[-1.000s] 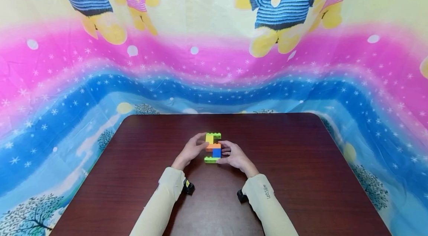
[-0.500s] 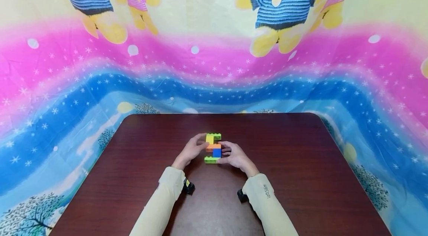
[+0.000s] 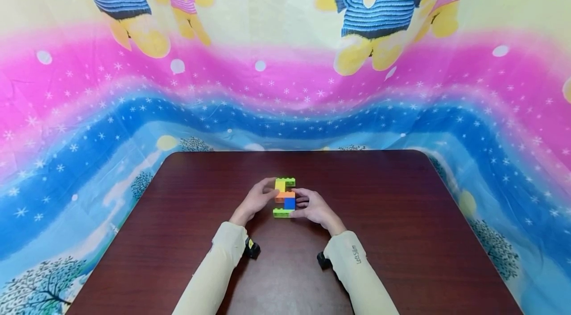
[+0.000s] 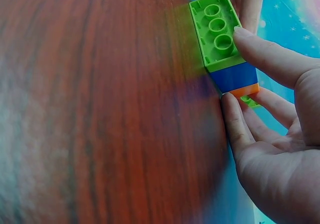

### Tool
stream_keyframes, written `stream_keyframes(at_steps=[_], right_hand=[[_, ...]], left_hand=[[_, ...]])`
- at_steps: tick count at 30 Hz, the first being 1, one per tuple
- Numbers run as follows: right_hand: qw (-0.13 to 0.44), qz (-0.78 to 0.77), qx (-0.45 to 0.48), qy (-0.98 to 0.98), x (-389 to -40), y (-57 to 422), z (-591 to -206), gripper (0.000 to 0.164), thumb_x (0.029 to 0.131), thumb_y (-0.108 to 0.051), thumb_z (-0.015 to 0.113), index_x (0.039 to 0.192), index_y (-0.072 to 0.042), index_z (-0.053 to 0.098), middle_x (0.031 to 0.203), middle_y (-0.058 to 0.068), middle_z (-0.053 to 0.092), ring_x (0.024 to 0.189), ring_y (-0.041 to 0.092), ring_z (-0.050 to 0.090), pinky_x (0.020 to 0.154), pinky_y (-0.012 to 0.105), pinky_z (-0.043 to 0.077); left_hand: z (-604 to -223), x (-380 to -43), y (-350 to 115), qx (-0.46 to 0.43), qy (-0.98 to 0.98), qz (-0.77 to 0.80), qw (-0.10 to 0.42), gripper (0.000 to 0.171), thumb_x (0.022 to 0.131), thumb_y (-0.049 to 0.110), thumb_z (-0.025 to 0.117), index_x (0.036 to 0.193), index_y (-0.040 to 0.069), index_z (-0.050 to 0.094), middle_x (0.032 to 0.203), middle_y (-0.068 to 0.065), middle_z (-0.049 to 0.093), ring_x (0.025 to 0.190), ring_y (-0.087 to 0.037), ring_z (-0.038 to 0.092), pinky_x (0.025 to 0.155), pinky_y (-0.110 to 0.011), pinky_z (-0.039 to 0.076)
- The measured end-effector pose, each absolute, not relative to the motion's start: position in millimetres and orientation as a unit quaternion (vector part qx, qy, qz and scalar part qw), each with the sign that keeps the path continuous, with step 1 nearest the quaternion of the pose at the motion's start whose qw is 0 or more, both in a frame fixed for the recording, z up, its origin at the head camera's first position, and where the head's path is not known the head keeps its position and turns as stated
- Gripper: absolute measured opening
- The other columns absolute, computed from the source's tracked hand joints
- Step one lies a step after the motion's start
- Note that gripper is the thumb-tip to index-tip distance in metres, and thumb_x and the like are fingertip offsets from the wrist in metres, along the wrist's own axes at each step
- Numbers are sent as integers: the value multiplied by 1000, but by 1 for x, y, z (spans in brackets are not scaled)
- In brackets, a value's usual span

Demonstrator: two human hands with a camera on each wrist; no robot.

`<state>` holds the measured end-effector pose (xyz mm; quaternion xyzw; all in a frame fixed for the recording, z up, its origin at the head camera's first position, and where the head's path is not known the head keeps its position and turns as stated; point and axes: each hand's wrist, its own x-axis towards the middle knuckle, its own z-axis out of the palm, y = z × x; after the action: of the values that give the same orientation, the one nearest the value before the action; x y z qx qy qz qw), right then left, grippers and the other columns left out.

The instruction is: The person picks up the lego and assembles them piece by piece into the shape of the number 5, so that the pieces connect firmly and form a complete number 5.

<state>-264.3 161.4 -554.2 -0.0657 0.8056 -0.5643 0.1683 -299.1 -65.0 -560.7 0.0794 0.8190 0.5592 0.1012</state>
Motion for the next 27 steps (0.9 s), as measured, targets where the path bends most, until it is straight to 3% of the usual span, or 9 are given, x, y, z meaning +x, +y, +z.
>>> stream_keyframes(at_steps=[27], right_hand=[[171,-561,-70,807,-266,163,-558,81,84,-14,87,155,-13,48,145,14,57,128,32,58,95,41,60]], left_hand=[[-563,-298,-65,72,820,558,102,50,105,21,63,152,11,49,149,-14,54,128,-32,58,103,-44,55]])
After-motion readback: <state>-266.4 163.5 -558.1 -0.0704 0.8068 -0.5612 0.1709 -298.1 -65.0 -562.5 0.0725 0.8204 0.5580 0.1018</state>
